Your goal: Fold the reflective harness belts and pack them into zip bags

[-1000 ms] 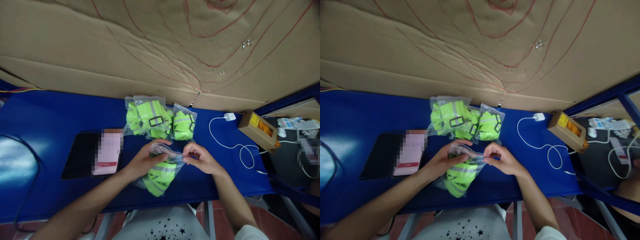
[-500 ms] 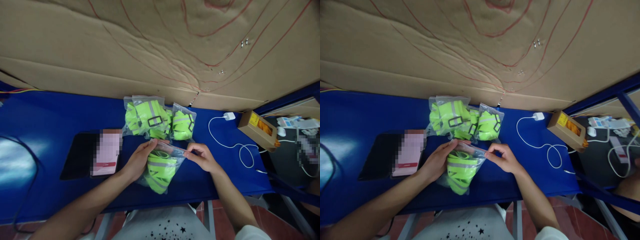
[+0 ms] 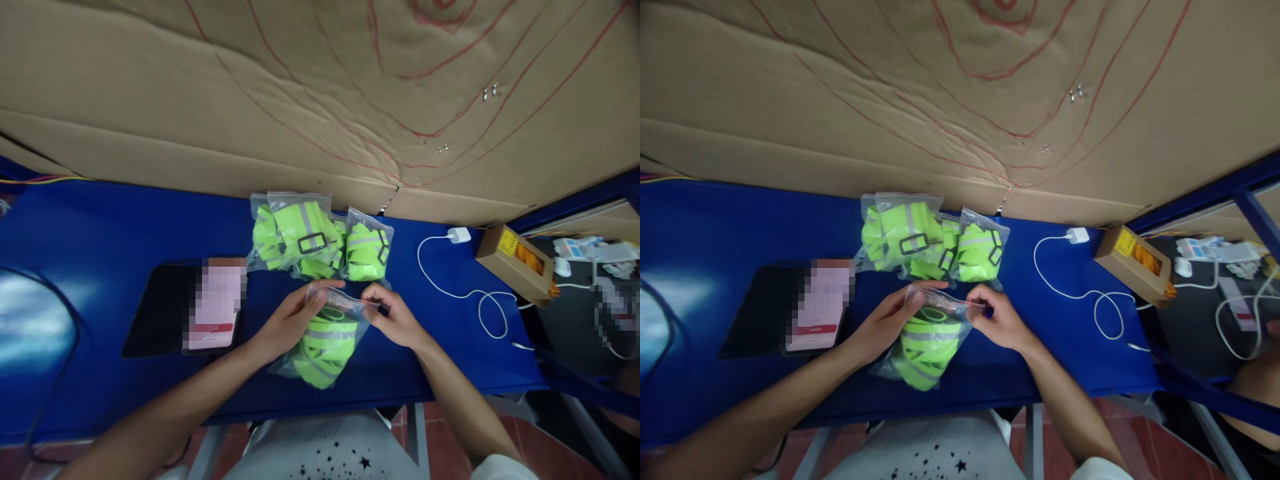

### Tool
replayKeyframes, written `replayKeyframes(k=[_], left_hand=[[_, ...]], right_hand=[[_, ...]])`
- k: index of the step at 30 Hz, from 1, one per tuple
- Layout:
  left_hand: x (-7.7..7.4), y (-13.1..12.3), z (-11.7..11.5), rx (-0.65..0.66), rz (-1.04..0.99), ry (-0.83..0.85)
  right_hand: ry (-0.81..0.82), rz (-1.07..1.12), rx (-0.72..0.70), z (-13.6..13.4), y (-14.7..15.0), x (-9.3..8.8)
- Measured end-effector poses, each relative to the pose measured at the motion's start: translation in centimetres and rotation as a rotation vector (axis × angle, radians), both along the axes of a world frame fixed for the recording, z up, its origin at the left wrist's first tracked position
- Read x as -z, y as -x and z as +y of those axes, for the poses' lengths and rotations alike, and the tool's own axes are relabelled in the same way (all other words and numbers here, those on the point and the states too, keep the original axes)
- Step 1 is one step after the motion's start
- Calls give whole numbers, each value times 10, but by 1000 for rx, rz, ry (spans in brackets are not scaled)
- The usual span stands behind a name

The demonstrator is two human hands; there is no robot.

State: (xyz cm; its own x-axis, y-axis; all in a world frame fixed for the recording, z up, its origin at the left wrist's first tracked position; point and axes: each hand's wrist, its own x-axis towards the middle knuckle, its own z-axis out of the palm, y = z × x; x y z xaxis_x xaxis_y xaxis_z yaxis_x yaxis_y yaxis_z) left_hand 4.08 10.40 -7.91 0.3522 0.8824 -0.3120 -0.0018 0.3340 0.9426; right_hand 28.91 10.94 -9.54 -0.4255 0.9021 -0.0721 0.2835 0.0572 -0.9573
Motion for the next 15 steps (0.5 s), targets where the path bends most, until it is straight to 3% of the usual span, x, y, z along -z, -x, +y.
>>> replayKeyframes(k=[8, 15], left_hand=[[4, -2, -5, 160, -113, 80], [7, -5, -4, 95, -25, 66]], right_hand=[[39, 22, -67, -1, 1, 0], [129, 41, -28, -1, 0, -1]])
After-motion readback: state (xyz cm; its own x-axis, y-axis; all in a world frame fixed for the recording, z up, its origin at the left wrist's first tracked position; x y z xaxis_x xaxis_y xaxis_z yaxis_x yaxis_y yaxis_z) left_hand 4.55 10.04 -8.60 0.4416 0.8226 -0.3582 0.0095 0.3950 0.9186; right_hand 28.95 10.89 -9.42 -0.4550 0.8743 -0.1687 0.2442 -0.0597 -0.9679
